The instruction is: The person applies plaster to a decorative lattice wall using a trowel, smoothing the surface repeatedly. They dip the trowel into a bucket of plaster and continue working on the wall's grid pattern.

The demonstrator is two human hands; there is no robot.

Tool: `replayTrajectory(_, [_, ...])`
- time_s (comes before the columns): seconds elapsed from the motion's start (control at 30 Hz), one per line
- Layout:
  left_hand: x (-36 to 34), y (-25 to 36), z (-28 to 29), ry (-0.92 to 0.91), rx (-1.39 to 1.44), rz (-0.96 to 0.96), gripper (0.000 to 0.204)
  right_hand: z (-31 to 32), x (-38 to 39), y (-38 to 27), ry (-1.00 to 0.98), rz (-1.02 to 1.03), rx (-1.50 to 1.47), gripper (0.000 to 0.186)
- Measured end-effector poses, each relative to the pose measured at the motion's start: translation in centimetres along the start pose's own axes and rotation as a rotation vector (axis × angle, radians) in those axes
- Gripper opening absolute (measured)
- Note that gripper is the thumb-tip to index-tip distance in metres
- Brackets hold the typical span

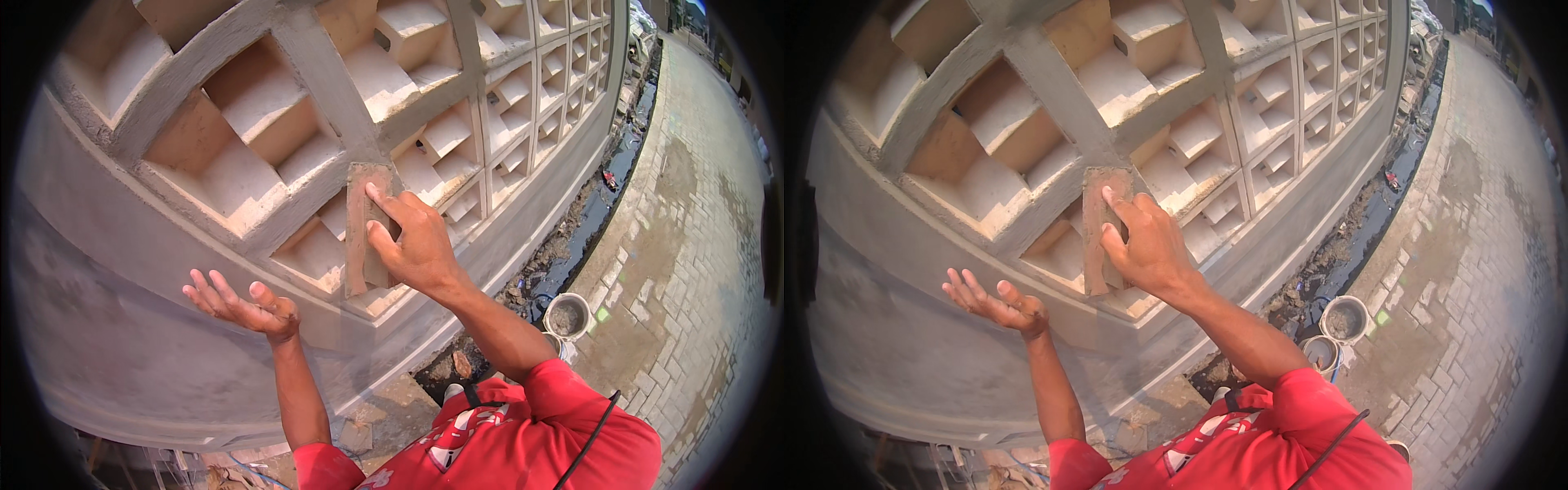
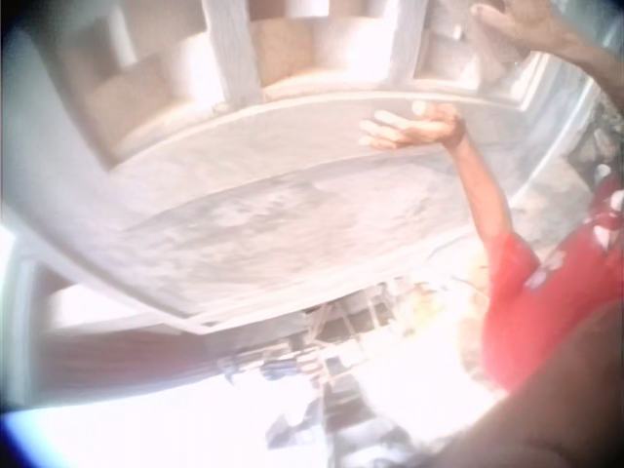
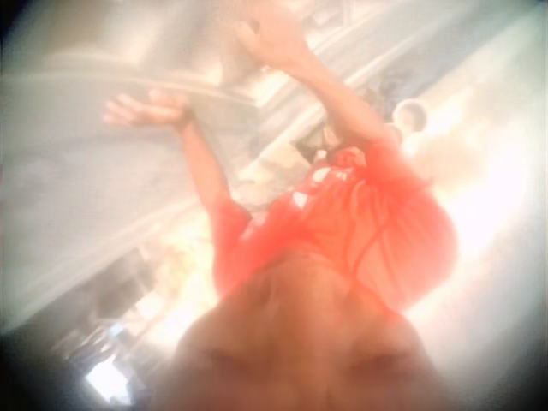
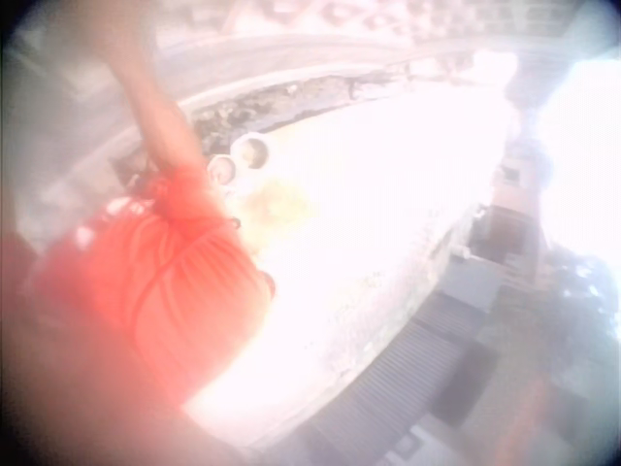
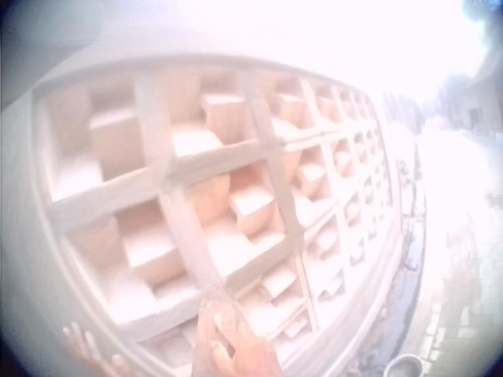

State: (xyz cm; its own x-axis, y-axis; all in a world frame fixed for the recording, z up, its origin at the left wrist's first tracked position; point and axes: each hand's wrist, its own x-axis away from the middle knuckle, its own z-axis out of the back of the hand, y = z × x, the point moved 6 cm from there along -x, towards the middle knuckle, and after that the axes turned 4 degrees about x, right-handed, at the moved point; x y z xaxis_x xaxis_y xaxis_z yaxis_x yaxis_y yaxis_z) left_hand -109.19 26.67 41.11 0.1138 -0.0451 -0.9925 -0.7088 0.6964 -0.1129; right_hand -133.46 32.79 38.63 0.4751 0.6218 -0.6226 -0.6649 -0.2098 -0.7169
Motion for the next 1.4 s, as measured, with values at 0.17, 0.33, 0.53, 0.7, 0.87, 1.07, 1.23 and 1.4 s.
replayTrajectory(0.17, [-0.3, -0.1, 0.3, 0.001, -0.042, -0.009, 0.053, 8.9, -5.1, 4.9, 0.314, -0.057, 0.07, 0.048])
replayTrajectory(0.33, [-0.3, 0.0, 0.2, 0.011, -0.031, -0.012, 0.053, 10.2, -9.4, 5.5, 0.314, -0.113, 0.077, 0.049])
replayTrajectory(0.53, [-0.4, 0.1, -0.2, 0.014, -0.027, -0.012, 0.053, 3.5, -6.0, 3.2, 0.267, -0.134, 0.096, 0.049])
replayTrajectory(0.7, [-0.3, -0.2, 0.1, 0.016, -0.031, -0.007, 0.052, 4.7, -2.8, 1.8, 0.037, -0.039, 0.091, 0.047])
replayTrajectory(0.87, [-0.3, 0.1, 0.1, 0.002, -0.047, -0.007, 0.052, 13.9, -9.0, 2.5, 0.057, -0.159, 0.419, 0.044])
replayTrajectory(1.07, [-0.4, -0.1, 0.1, 0.015, -0.065, 0.002, 0.05, 13.8, -13.8, 1.2, -0.22, -0.251, 0.672, 0.045])
replayTrajectory(1.23, [-0.4, -0.1, 0.1, -0.006, -0.062, 0.01, 0.048, 12.4, -15.0, 1.8, -0.274, -0.208, 0.718, 0.04])
replayTrajectory(1.4, [-0.4, -0.2, 0.1, -0.004, -0.058, 0.012, 0.048, 11.2, -15.2, 0.6, -0.343, -0.133, 0.785, 0.035])
